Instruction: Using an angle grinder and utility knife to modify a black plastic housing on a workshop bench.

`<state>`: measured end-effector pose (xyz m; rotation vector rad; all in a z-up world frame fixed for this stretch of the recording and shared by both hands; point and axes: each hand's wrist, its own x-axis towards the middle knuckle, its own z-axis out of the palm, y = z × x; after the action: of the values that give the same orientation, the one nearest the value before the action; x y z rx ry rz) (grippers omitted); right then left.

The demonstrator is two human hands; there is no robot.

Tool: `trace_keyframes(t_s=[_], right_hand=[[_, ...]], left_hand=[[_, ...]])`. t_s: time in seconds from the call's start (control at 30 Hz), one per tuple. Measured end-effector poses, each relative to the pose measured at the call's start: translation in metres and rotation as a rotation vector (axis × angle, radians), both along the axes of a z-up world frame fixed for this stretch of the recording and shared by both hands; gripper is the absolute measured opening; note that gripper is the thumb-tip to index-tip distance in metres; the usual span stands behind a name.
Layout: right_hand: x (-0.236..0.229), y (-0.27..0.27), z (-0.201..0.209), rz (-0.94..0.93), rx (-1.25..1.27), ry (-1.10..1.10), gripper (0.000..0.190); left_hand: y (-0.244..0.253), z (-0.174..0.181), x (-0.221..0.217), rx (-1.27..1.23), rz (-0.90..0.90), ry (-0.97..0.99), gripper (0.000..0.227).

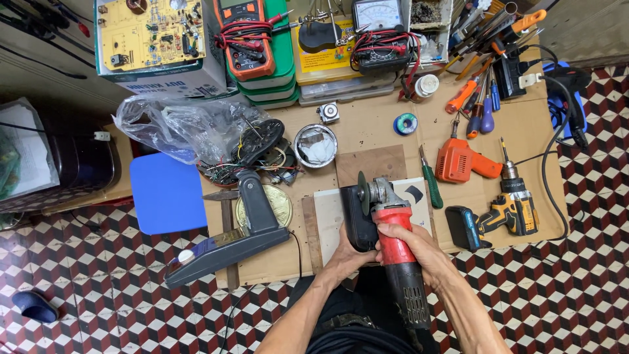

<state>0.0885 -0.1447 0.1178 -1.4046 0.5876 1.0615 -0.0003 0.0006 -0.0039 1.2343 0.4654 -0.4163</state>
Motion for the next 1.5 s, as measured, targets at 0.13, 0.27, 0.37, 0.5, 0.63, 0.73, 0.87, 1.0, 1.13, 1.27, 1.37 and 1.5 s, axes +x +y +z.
trace_keyframes(t_s=[0.13, 0.27, 0.37, 0.5, 0.63, 0.73, 0.87, 1.0, 1.13, 1.27, 1.37, 1.5], right_hand=[[0.005, 0.002, 0.0, -0.019, -0.004, -0.004, 0.05], [0.01, 0.005, 0.0, -0.013, 0.034, -0.011, 0.053], [0.014, 0.009, 0.007, -0.025, 0.018, -0.013, 0.052], [0.014, 0.007, 0.009, -0.04, 0.014, -0.025, 0.052], [0.008, 0.004, 0.011, -0.04, -0.016, -0.002, 0.051], [0.003, 0.001, 0.005, -0.04, -0.002, -0.012, 0.05], [-0.002, -0.002, -0.002, -0.009, 0.014, 0.005, 0.049], [-0.001, 0.0, 0.0, -0.013, 0.016, -0.007, 0.047], [0.001, 0.001, 0.001, -0.006, 0.002, -0.025, 0.049], [0.004, 0.003, 0.0, -0.004, 0.008, -0.026, 0.05], [0.007, 0.005, 0.0, -0.018, 0.026, -0.025, 0.051], [0.01, 0.005, 0.001, 0.005, 0.01, -0.023, 0.051]], left_hand=[[0.001, 0.002, 0.002, -0.012, -0.03, 0.045, 0.121], [0.001, 0.002, 0.001, 0.024, -0.027, 0.006, 0.126], [0.001, 0.004, 0.001, -0.017, -0.006, 0.014, 0.129], [0.003, 0.011, 0.002, -0.017, -0.024, 0.043, 0.129], [0.003, 0.007, 0.001, 0.054, -0.03, 0.011, 0.125], [0.002, 0.009, 0.003, 0.03, -0.02, 0.002, 0.116], [0.001, 0.005, 0.002, 0.034, -0.009, 0.002, 0.112], [0.001, 0.004, 0.002, 0.016, -0.009, -0.027, 0.108], [0.004, 0.014, 0.004, 0.037, -0.035, -0.008, 0.112], [0.004, 0.014, 0.003, 0.056, -0.056, 0.031, 0.12], [0.004, 0.015, 0.003, 0.039, -0.037, 0.007, 0.117], [0.004, 0.018, 0.002, 0.005, -0.028, 0.018, 0.118]])
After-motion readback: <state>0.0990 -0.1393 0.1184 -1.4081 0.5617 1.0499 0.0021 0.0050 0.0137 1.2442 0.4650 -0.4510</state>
